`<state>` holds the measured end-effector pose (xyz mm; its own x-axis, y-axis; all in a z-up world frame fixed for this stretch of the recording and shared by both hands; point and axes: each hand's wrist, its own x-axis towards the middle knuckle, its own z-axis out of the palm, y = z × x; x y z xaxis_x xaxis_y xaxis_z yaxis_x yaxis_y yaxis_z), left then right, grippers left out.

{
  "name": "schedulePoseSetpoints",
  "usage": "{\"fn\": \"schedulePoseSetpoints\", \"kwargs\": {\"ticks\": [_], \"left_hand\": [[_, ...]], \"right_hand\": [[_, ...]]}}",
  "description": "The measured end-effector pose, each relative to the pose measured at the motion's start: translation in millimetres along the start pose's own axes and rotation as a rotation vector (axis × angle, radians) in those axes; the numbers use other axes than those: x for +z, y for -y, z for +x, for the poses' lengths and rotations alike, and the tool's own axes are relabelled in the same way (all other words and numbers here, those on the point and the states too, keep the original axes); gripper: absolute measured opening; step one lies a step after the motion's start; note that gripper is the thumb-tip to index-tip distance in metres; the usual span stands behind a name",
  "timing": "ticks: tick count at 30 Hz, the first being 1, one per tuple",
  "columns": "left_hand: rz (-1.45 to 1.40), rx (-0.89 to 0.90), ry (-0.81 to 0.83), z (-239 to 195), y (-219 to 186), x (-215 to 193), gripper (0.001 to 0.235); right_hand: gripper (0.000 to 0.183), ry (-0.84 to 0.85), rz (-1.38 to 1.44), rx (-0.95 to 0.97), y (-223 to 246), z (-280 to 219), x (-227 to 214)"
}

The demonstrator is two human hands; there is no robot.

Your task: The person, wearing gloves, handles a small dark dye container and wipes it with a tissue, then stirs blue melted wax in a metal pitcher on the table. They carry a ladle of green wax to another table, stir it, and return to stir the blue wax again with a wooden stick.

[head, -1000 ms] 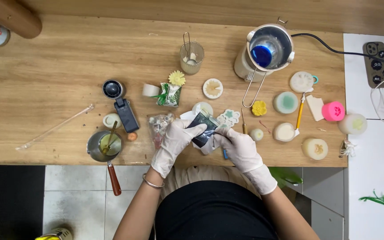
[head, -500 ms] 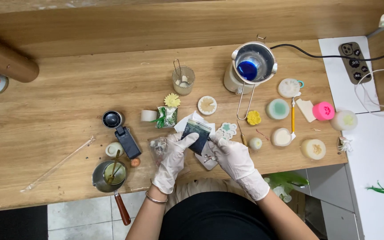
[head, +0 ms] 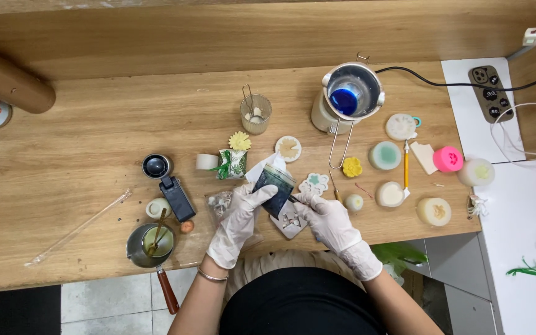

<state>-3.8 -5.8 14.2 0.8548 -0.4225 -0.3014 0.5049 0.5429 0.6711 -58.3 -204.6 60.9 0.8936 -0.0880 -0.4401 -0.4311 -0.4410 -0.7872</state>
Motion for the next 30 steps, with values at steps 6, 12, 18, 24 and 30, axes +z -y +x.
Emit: {"fn": "schedulePoseSetpoints", "kwargs": {"ticks": [6,12,18,24,30], "left_hand": [[-0.021,-0.068,0.067,-7.6,-4.8,3.4,0.032],[-0.201,0.059,0.096,-0.7,2.5,0.5,0.026],[-0.329,0.106,0.077,-7.2,-10.4,-5.4,0.019],[-0.278,0.085,0.128,-14.9,5.4,-38.3,0.009],[-0.056,-0.001,0.024,-21.4,-4.6,-31.3,0.014]], "right_hand": [[0.031,0.057,-0.220,-0.230,-43.5,20.3,-12.7],[0.031,0.103,-0.223,-0.122,1.3,4.6,-35.3],[0.029,-0.093,0.029,0.031,-34.8,-5.6,-65.1],[0.037,-0.264,-0.379,0.325,-100.1,10.9,-71.2],[0.036,-0.467,-0.576,0.215,-176.3,16.4,-67.7]]}}
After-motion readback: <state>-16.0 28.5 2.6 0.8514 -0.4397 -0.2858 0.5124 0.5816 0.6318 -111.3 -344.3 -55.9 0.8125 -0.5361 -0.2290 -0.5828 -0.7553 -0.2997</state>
